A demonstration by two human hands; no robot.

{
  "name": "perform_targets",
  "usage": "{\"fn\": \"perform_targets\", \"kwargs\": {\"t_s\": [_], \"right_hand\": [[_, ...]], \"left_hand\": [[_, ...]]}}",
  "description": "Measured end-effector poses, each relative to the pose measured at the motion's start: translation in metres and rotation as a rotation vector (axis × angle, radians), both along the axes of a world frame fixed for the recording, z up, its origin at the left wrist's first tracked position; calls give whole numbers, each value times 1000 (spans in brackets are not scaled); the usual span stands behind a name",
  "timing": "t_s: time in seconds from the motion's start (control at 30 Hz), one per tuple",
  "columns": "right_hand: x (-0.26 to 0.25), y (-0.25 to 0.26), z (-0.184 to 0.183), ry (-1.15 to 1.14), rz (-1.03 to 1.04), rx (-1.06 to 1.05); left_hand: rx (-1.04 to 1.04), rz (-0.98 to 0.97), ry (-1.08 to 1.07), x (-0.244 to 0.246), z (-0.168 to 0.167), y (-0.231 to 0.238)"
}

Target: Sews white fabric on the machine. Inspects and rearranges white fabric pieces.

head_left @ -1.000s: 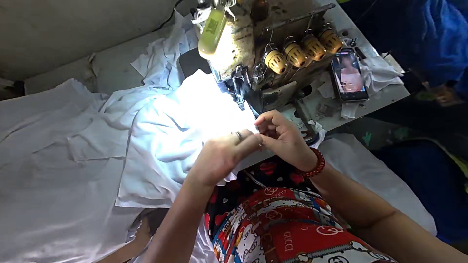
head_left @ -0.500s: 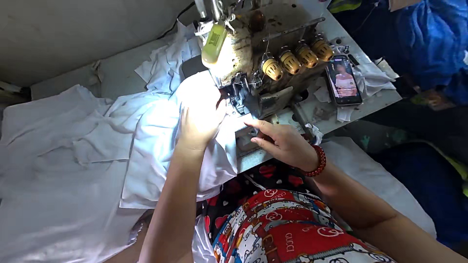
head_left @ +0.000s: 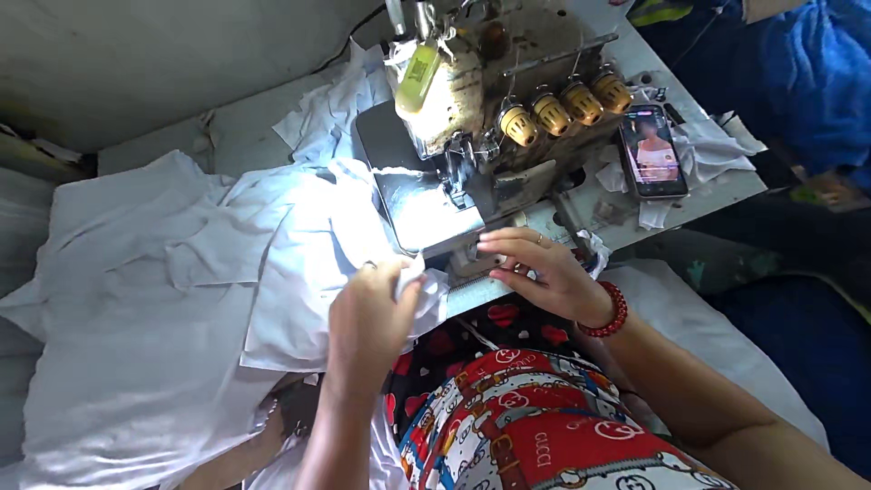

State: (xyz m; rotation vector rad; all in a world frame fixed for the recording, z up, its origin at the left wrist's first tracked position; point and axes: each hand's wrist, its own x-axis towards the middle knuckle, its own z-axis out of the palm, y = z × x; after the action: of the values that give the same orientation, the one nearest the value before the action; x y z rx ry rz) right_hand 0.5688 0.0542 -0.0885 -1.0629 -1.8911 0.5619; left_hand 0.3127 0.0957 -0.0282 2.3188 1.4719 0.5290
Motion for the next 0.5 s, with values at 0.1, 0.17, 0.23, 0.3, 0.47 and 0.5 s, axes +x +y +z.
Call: {"fn": "perform_targets", "kwargs": {"t_s": [0.1, 0.17, 0.23, 0.3, 0.47, 0.5], "right_hand": [[-8, 3, 11, -89, 111, 72], [-9, 9, 19, -115, 105, 90], [-1, 17, 24, -121, 38, 79], [11, 22, 24, -168, -68, 78], [23, 27, 13, -222, -291, 16], [21, 24, 12, -208, -293, 0]], "left_hand": [[-55, -249, -19, 27, 8, -20], [-6, -320, -57, 42, 7, -17], [20, -328, -129, 45, 4, 0], [68, -244, -149, 44, 2, 23], [103, 2, -72, 34, 3, 76], [104, -4, -68, 33, -1, 85]]}}
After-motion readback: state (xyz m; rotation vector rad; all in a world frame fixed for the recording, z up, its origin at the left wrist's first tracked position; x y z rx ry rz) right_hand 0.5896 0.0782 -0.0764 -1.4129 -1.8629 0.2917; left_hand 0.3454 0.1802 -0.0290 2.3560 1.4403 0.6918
